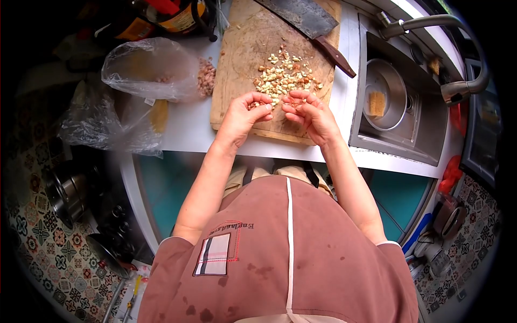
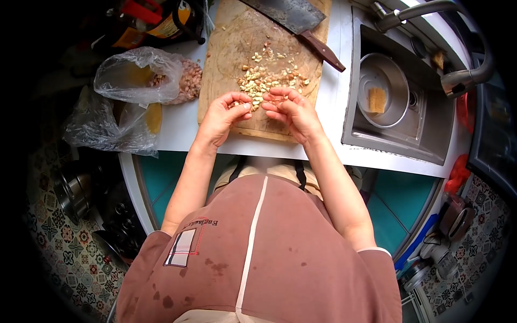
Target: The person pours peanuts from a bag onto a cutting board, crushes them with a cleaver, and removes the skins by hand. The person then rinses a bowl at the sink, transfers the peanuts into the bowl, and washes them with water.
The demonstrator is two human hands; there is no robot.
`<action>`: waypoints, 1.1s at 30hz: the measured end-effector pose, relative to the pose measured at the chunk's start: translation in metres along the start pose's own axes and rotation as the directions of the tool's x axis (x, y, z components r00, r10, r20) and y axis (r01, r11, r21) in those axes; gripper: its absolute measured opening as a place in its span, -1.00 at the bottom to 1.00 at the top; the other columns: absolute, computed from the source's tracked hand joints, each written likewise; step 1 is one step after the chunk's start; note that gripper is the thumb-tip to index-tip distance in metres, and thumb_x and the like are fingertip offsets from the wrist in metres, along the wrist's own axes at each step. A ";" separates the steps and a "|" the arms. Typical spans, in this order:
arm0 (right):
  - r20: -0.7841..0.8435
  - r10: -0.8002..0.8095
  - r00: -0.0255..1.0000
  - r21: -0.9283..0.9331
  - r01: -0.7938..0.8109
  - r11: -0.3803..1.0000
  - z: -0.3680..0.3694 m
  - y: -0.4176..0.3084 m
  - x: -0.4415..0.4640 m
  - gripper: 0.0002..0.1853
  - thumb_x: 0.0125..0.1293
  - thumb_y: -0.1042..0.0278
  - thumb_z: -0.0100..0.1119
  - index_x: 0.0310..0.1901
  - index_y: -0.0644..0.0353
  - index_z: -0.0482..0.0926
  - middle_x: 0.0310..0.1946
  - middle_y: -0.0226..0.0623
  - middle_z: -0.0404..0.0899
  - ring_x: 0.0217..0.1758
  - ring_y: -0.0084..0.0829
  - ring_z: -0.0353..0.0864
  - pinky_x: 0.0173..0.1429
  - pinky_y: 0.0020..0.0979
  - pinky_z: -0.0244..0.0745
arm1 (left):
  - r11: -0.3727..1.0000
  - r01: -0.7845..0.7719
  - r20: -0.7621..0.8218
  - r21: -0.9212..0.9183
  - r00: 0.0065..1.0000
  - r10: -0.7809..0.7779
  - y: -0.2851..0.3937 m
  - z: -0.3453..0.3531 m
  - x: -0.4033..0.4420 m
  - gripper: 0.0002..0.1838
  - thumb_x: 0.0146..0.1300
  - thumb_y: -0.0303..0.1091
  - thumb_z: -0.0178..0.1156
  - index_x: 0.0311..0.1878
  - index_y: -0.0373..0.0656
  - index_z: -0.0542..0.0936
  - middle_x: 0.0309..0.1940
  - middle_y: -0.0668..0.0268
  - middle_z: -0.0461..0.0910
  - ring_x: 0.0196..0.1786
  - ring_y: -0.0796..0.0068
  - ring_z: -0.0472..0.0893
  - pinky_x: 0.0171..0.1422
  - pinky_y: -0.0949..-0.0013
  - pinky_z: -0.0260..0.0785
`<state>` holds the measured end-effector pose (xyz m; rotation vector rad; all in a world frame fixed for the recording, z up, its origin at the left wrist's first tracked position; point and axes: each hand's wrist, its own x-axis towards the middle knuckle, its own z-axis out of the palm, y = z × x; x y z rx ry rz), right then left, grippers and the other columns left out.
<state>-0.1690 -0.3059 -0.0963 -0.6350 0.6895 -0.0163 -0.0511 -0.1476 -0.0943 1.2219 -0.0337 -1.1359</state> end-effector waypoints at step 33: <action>-0.163 -0.051 0.985 -0.099 0.035 0.994 -0.006 0.002 0.003 -0.77 0.22 0.51 0.15 -0.08 0.29 0.45 -0.27 -0.28 0.56 -0.28 -0.51 0.62 -0.21 -0.61 0.60 | 0.999 0.020 -0.001 -0.040 1.000 -0.020 0.001 0.003 0.001 -0.83 0.13 -0.54 0.21 -0.19 -0.30 0.54 -0.34 0.34 0.52 -0.36 0.63 0.55 -0.19 0.57 0.51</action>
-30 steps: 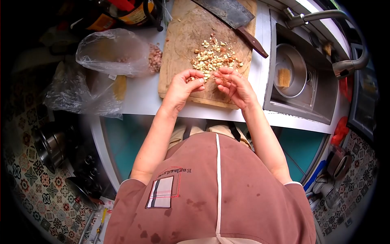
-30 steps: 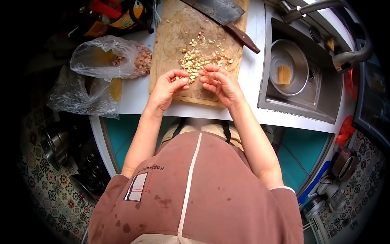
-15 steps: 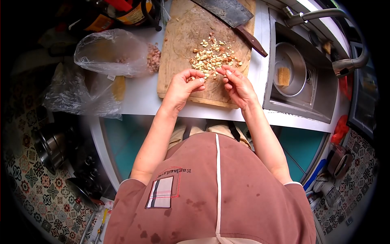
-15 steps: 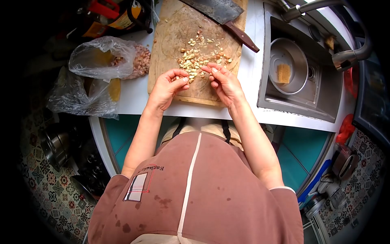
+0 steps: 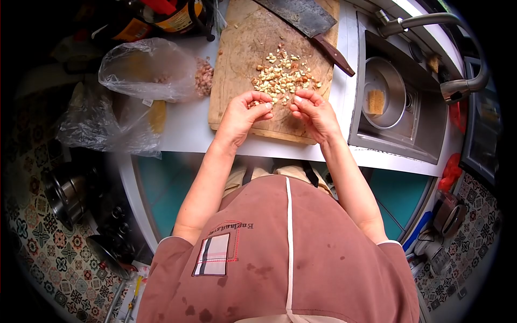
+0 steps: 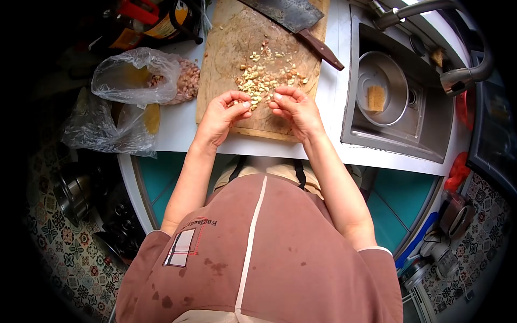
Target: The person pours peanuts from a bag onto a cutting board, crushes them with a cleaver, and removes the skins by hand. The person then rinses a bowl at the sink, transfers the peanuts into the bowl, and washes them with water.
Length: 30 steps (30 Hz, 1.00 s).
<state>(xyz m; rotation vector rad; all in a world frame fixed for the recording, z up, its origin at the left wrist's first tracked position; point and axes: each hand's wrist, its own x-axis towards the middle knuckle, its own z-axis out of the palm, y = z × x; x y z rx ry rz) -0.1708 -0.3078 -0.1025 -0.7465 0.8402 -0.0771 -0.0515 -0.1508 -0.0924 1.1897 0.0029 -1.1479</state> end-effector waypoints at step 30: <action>0.079 0.109 0.991 0.402 -0.131 0.906 0.023 0.006 0.007 -0.73 0.32 0.35 -0.12 -0.10 0.36 0.48 -0.22 -0.16 0.55 -0.14 -0.35 0.54 0.09 -0.34 0.47 | 0.979 -0.201 0.009 -0.023 0.979 0.202 0.010 0.033 0.004 -0.77 0.33 -0.34 0.03 -0.09 -0.30 0.49 -0.20 0.27 0.54 -0.14 0.54 0.54 0.01 0.49 0.42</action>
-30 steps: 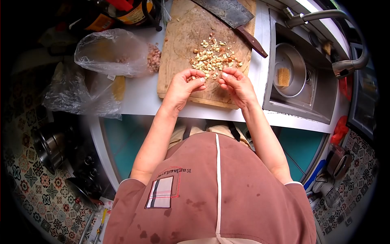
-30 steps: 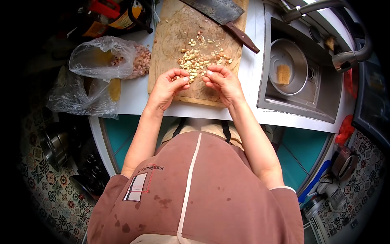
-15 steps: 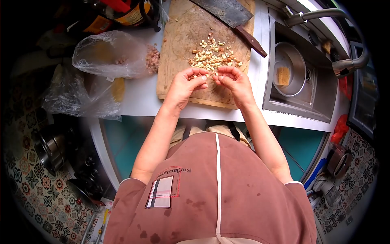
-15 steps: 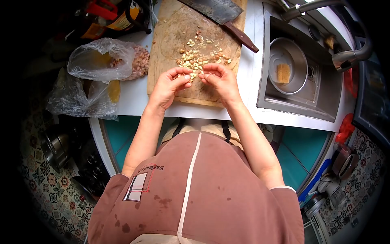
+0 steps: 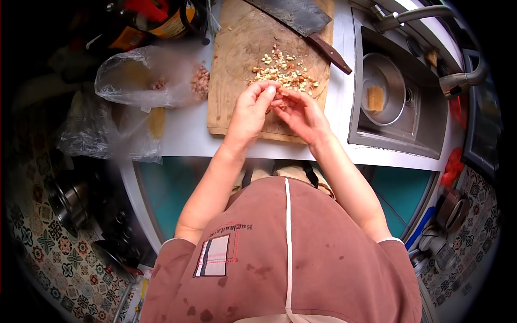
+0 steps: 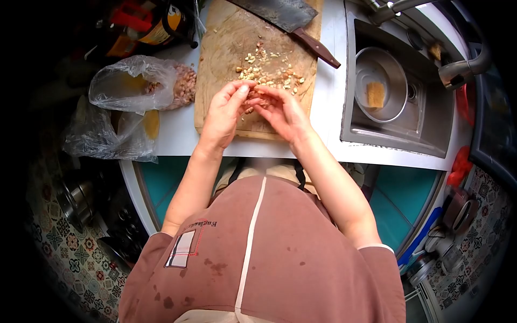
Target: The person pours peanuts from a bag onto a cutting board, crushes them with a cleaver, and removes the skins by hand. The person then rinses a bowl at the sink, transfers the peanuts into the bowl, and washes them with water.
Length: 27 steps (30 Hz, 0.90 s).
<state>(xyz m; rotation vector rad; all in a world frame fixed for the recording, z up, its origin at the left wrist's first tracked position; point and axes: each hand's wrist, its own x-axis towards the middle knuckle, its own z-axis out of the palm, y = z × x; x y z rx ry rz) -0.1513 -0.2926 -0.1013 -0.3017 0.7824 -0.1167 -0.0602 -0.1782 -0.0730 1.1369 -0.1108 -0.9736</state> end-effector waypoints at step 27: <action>0.372 -0.395 0.840 0.680 0.043 0.732 0.026 0.039 -0.009 -0.76 0.30 0.30 0.09 -0.07 0.22 0.46 -0.12 -0.28 0.47 0.01 -0.46 0.45 0.13 -0.47 0.43 | 0.455 -0.774 0.351 0.441 0.615 0.706 -0.023 0.048 -0.014 -0.86 0.19 -0.65 0.09 -0.20 -0.27 0.53 -0.19 0.25 0.55 -0.03 0.43 0.50 0.26 0.32 0.22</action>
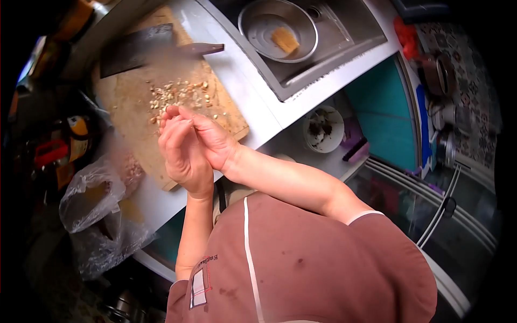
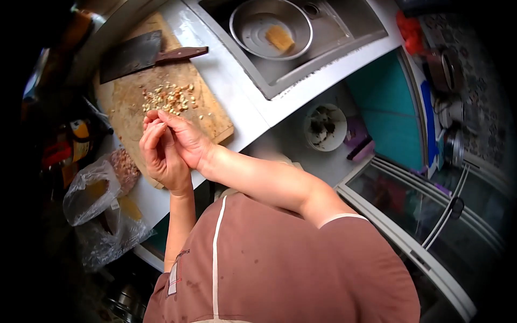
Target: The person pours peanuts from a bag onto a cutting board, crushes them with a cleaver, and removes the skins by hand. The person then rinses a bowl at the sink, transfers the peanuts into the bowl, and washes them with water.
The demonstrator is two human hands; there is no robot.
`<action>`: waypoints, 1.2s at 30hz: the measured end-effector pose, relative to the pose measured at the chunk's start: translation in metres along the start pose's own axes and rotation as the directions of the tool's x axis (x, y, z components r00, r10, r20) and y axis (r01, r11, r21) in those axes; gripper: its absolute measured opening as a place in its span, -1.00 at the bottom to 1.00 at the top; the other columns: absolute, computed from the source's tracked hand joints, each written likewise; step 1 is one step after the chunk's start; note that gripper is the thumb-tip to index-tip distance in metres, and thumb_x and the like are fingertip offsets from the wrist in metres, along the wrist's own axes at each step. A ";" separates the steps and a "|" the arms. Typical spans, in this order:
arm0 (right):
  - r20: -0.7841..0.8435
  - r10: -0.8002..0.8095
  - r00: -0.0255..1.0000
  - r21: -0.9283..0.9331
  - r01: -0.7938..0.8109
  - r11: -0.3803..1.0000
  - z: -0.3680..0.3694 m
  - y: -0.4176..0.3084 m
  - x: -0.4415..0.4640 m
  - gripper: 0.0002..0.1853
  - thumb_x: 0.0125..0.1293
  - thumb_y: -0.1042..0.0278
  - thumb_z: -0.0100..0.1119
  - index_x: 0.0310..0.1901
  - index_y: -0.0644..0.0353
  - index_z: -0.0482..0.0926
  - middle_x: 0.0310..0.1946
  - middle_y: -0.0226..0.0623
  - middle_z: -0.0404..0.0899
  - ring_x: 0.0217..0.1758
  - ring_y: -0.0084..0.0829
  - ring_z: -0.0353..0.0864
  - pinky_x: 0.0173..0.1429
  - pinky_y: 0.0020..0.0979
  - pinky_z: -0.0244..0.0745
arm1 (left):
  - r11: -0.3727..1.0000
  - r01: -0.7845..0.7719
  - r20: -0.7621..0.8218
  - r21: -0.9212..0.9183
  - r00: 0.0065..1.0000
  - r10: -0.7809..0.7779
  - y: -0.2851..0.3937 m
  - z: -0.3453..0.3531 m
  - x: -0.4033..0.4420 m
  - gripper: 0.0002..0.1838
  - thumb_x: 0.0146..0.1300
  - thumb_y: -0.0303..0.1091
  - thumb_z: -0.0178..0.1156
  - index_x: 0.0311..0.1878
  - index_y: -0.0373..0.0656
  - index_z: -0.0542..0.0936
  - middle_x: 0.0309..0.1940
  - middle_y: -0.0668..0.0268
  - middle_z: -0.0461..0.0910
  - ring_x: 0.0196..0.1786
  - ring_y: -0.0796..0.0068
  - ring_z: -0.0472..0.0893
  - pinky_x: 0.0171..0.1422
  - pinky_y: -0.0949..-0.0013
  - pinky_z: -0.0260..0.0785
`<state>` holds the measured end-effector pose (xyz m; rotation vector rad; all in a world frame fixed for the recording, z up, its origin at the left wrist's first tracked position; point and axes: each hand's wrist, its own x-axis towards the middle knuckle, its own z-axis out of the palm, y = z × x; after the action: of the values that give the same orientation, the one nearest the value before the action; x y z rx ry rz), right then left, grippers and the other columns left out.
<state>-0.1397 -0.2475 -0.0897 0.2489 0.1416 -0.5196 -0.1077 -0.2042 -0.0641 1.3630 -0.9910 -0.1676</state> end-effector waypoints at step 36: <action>-0.863 -0.394 0.316 -0.091 0.670 0.737 -0.338 -0.408 -0.492 -0.46 0.40 0.02 -0.25 0.31 0.13 0.18 0.36 -0.28 0.04 0.45 -0.28 -0.16 0.37 0.02 -0.08 | -0.193 0.941 0.540 0.278 -0.319 -0.778 -0.046 0.487 -0.451 -0.16 0.28 0.28 -0.25 0.42 -0.17 -0.03 0.46 0.24 -0.16 0.43 0.27 -0.06 0.45 0.15 -0.32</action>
<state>-0.7929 -0.2659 -0.3989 0.7688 1.1912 -1.0870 -0.6869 -0.2914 -0.3800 1.5019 0.0784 -2.0956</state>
